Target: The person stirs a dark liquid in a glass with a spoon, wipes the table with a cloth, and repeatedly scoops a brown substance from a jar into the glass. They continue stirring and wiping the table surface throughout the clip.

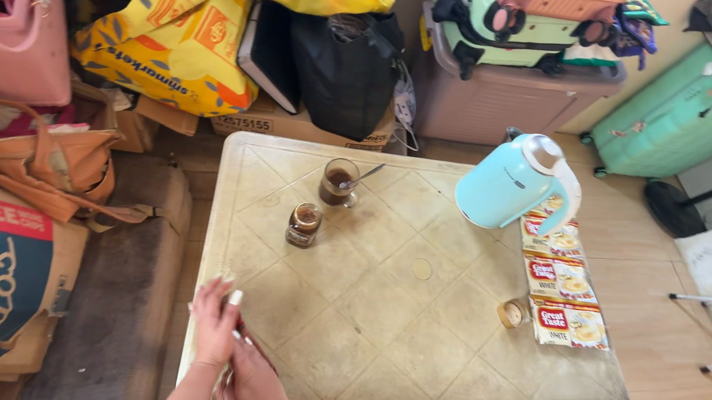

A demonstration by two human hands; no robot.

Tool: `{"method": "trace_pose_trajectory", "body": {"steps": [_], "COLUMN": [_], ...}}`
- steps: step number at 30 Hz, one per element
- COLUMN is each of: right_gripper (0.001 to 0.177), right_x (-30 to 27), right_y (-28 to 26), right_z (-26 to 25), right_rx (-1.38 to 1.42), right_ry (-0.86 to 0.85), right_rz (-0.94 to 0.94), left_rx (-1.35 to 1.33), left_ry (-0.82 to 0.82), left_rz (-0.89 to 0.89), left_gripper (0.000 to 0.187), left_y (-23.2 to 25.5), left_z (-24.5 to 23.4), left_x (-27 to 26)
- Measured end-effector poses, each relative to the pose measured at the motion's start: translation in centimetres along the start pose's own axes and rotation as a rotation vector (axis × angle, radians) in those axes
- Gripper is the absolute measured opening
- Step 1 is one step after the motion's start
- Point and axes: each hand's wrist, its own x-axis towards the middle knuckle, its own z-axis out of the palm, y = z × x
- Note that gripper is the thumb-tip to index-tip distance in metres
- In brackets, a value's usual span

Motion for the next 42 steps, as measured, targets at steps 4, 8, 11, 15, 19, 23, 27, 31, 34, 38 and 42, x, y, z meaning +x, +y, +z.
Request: {"method": "trace_pose_trajectory", "body": {"steps": [4,8,11,15,19,23,27,31,34,38,42], "right_gripper": [0.062,0.079,0.062,0.066,0.065,0.068,0.069,0.072,0.072,0.069,0.070], "right_x": [-2.4,-4.5,-6.3,-10.0,-13.1,-16.5,-16.9,-16.7,-16.1,-14.9,-12.7], "right_y": [0.7,3.0,6.5,11.4,15.5,17.5,19.3,19.4,20.4,23.2,27.0], "right_z": [-0.8,-4.7,-8.4,-13.9,-18.7,-22.6,-23.5,-22.5,-24.1,-26.9,-29.8], "right_rx": [-0.289,-0.178,-0.478,-0.615,-0.730,-0.747,-0.765,-0.751,-0.667,-0.546,-0.597], "right_ry": [-0.069,-0.262,-0.075,-0.008,0.147,0.232,0.223,0.202,0.164,0.173,0.208], "right_rz": [-0.144,0.043,0.023,0.195,0.451,0.627,0.664,0.623,0.603,0.607,0.549], "left_rx": [0.004,0.265,0.617,0.907,0.970,0.976,0.983,0.990,0.962,1.022,1.029], "left_ry": [-0.089,-0.248,-0.362,-0.660,-0.870,-1.004,-1.050,-1.026,-1.017,-1.007,-1.016], "left_rz": [-0.042,0.029,0.077,0.023,0.055,0.164,0.189,0.185,0.164,0.115,0.025], "left_gripper": [0.042,0.048,0.056,0.061,0.073,0.071,0.071,0.070,0.070,0.071,0.068], "left_y": [-2.5,-2.4,0.0,5.1,11.3,16.3,19.7,22.9,25.2,27.1,27.1], "left_z": [-1.1,-2.3,-1.5,0.7,3.1,5.4,8.5,12.9,16.2,19.1,20.1], "left_x": [2.0,0.2,-1.4,-1.3,-2.5,-3.2,-2.2,-0.8,0.3,0.8,1.2]}}
